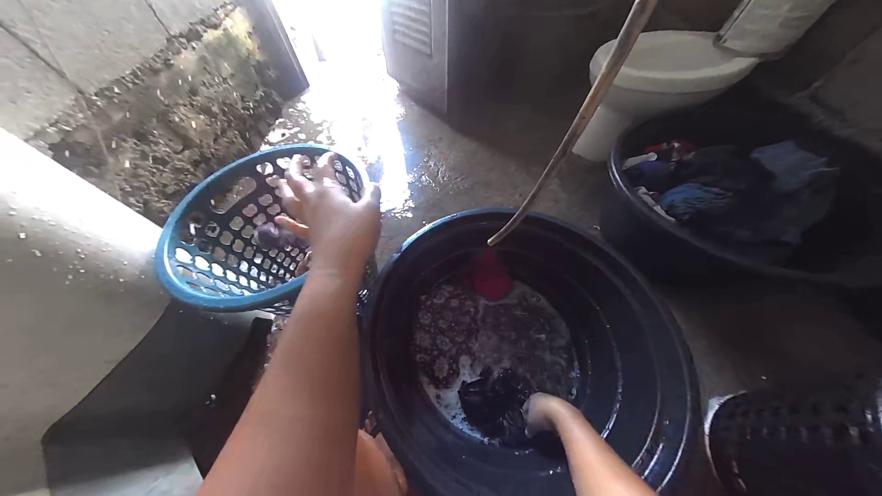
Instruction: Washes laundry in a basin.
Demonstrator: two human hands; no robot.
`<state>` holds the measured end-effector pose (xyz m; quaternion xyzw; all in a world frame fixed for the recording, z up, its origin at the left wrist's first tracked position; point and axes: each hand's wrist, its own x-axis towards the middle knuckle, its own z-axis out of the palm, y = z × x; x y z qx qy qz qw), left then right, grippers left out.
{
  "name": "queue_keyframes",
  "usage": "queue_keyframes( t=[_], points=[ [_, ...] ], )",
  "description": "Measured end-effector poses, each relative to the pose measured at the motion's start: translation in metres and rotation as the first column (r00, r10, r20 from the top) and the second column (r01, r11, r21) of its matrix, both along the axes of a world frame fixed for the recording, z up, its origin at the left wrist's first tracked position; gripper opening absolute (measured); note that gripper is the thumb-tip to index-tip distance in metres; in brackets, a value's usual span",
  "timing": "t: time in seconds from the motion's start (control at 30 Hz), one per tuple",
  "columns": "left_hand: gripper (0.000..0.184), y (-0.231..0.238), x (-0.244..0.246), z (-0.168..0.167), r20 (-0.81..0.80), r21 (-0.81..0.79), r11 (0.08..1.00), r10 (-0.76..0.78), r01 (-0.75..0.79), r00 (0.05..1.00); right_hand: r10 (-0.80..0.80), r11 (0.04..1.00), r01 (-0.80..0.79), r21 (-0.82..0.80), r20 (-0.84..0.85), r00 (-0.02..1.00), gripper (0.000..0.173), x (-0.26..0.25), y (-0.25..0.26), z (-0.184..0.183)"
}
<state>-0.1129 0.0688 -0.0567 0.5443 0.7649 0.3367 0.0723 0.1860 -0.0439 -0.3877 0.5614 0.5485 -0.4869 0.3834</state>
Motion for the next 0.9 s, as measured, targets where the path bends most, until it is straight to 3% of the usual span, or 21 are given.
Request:
queue_keyframes(
  t=[0.07,0.13,0.23,0.3,0.37,0.4,0.47,0.57,0.63,0.7,0.8,0.87,0.9],
  points=[
    [0.05,0.004,0.014,-0.004,-0.003,-0.045,0.995,-0.088,0.088,0.996,-0.158,0.987,0.161,-0.002,-0.197,0.968,0.041,0.009,0.019,0.018],
    [0.037,0.004,0.023,-0.007,0.035,-0.091,0.982,-0.162,0.165,0.986,-0.362,0.919,0.393,0.017,-0.356,0.862,0.036,0.017,0.041,0.061],
    [0.03,0.008,0.023,-0.008,0.127,-0.102,0.971,-0.202,0.215,0.971,-0.514,0.784,0.609,0.12,-0.423,0.746,0.034,0.03,0.072,0.113],
    [0.029,0.009,0.02,-0.009,0.172,-0.109,0.969,-0.202,0.223,0.964,-0.616,0.595,0.729,0.338,-0.392,0.684,0.033,0.045,0.084,0.102],
    [0.029,0.009,0.019,-0.009,0.193,-0.12,0.966,-0.204,0.229,0.96,-0.665,0.393,0.706,0.589,-0.348,0.661,0.054,0.053,0.086,0.076],
    [0.029,0.008,0.019,-0.01,0.197,-0.129,0.964,-0.205,0.233,0.959,-0.674,0.347,0.686,0.639,-0.339,0.657,0.065,0.054,0.078,0.057],
    [0.028,0.007,0.021,-0.012,0.21,-0.141,0.959,-0.215,0.247,0.954,-0.66,0.409,0.682,0.606,-0.319,0.68,0.077,0.049,0.05,0.013],
    [0.028,0.007,0.026,-0.013,0.221,-0.163,0.948,-0.235,0.274,0.947,-0.572,0.688,0.578,0.44,-0.163,0.804,0.077,0.027,0.014,-0.029],
    [0.028,0.007,0.029,-0.014,0.222,-0.176,0.939,-0.256,0.297,0.941,-0.636,0.718,0.656,0.234,-0.163,0.754,0.077,0.021,0.008,-0.038],
    [0.027,0.007,0.033,-0.015,0.232,-0.185,0.93,-0.272,0.317,0.934,-0.772,0.576,0.785,0.226,-0.164,0.614,0.072,0.024,0.005,-0.036],
    [0.027,0.006,0.034,-0.013,0.234,-0.201,0.919,-0.291,0.339,0.928,-0.892,0.306,0.828,0.47,-0.163,0.422,0.069,0.023,0.005,-0.035],
    [0.027,0.005,0.032,-0.013,0.232,-0.207,0.915,-0.298,0.346,0.926,-0.932,0.119,0.909,0.399,-0.272,0.241,0.075,0.018,0.008,-0.032],
    [0.027,0.005,0.03,-0.013,0.232,-0.209,0.914,-0.299,0.348,0.926,-0.926,0.001,0.967,0.255,-0.364,0.097,0.075,0.017,0.011,-0.025]
  ],
)
